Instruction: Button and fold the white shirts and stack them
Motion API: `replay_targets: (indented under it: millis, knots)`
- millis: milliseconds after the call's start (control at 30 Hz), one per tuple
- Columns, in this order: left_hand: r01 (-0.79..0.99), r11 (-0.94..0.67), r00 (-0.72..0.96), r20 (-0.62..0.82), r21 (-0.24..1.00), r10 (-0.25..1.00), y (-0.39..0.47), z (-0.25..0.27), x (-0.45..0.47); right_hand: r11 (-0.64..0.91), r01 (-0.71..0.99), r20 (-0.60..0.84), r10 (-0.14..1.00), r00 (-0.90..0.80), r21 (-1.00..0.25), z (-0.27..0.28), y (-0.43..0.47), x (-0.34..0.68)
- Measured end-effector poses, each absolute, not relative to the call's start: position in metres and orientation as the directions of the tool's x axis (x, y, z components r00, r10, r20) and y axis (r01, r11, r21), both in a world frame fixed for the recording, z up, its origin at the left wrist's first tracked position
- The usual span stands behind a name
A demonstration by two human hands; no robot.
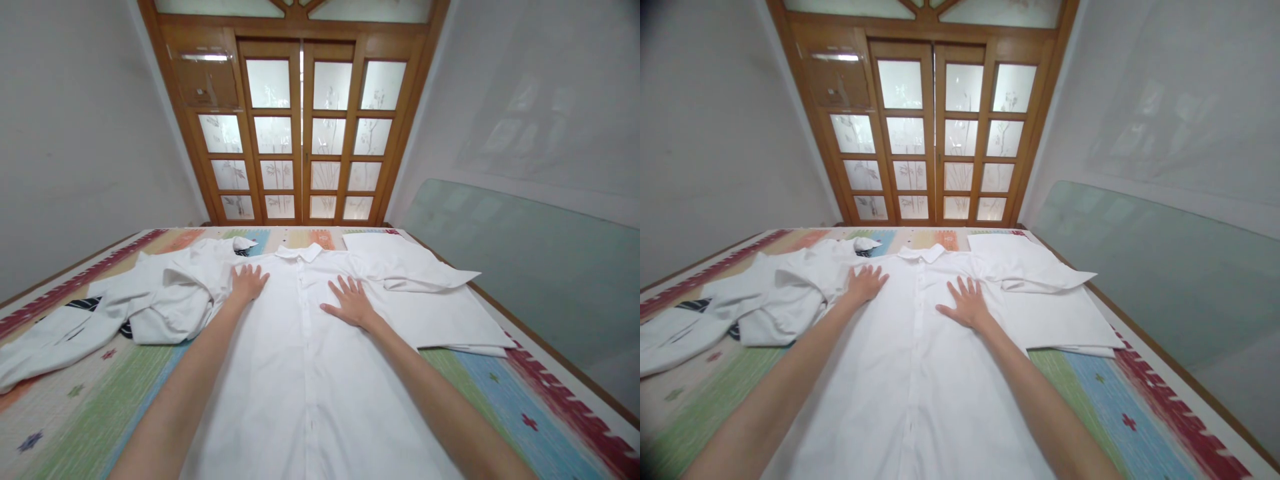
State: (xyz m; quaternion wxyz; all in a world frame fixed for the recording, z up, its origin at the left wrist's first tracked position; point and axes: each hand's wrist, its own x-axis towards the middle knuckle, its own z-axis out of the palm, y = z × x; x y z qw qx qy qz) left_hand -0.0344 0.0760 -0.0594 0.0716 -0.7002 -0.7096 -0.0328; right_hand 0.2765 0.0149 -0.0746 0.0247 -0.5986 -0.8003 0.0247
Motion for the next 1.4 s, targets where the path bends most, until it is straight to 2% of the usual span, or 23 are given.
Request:
replay_targets:
  millis: [100, 267, 367, 433, 500, 600, 667, 1033, 1400]
  knots:
    - [0.996, -0.084, 0.087, 0.273, -0.023, 0.958, 0.071, -0.058, -0.015, 0.323, 0.942, 0.035, 0.946, -0.321, -0.09, -0.075, 0.014, 0.277]
    - [0.914, -0.269, 0.18, 0.292, 0.303, 0.939, 0.076, -0.06, 0.029, 0.412, 0.899, 0.175, 0.906, -0.386, -0.149, -0.067, 0.005, 0.265]
    - [0.863, -0.189, 0.1, 0.209, 0.468, 0.973, 0.089, -0.06, 0.049, 0.458, 0.867, 0.269, 0.876, -0.401, -0.196, -0.056, -0.01, 0.242]
    - [0.854, -0.098, 0.024, 0.15, 0.511, 0.988, 0.1, -0.058, 0.057, 0.485, 0.846, 0.253, 0.867, -0.43, -0.222, -0.047, -0.024, 0.225]
    - [0.852, -0.028, -0.041, 0.119, 0.522, 0.992, 0.112, -0.057, 0.062, 0.506, 0.829, 0.138, 0.863, -0.487, -0.239, -0.039, -0.038, 0.21]
    - [0.841, 0.075, -0.139, 0.079, 0.536, 0.987, 0.127, -0.055, 0.066, 0.524, 0.829, -0.058, 0.837, -0.543, -0.194, -0.031, -0.056, 0.195]
    - [0.83, 0.127, -0.185, 0.053, 0.543, 0.981, 0.135, -0.055, 0.069, 0.527, 0.837, -0.115, 0.831, -0.544, -0.15, -0.028, -0.065, 0.19]
    - [0.807, 0.24, -0.289, 0.006, 0.539, 0.957, 0.154, -0.056, 0.084, 0.497, 0.858, -0.175, 0.84, -0.513, -0.13, -0.021, -0.072, 0.184]
    - [0.797, 0.245, -0.289, -0.008, 0.551, 0.957, 0.163, -0.061, 0.082, 0.493, 0.854, -0.174, 0.838, -0.518, -0.166, -0.023, -0.072, 0.193]
